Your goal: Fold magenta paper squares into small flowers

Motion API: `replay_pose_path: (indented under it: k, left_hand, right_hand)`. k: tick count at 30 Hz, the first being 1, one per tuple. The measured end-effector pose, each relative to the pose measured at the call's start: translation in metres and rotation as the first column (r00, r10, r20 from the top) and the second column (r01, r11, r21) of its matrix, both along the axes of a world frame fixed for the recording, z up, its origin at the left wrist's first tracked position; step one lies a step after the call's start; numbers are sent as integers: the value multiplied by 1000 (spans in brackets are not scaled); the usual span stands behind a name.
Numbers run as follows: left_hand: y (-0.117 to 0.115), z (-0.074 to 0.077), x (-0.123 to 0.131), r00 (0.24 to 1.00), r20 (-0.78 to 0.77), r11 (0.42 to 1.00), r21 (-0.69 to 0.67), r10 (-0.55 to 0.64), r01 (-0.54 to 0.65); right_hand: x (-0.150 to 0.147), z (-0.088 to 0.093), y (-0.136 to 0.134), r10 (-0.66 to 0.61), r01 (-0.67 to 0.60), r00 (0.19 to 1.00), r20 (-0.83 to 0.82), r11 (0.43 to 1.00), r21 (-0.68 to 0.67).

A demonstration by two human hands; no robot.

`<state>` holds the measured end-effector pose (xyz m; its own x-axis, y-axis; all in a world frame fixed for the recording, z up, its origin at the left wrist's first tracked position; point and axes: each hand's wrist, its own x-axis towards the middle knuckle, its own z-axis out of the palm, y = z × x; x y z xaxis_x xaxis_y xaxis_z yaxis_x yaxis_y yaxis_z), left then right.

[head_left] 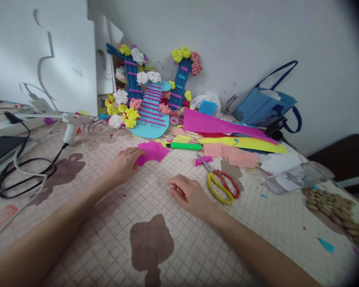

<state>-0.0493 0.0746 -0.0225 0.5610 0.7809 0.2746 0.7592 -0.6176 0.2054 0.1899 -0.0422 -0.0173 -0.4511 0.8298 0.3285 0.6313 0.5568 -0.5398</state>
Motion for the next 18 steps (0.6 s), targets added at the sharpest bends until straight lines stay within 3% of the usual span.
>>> replay_pose_path:
  k: [4,7,10,13,18]
  left_hand:
    - [1,0,1,997,69,997,-61,-35,39]
    - [11,-7,-1,968,224,993,-59,115,-104]
    - [20,-15,-3,936,246,967,-71,253,-243]
    - [20,-16,-2,936,242,966,-94,257,-240]
    - [6,-2,-5,926,293,964,-189,238,-188]
  right_hand:
    - [3,-11,-3,20,-20,999,-26,1000,-10]
    - [3,-13,-3,38,-38,999,-15,999,-15]
    - [2,-15,-3,46,-46,999,10,999,-12]
    - [2,-16,-3,47,-47,999,9,999,-14]
    - [3,-16,-2,39,-39,999,15,999,-11]
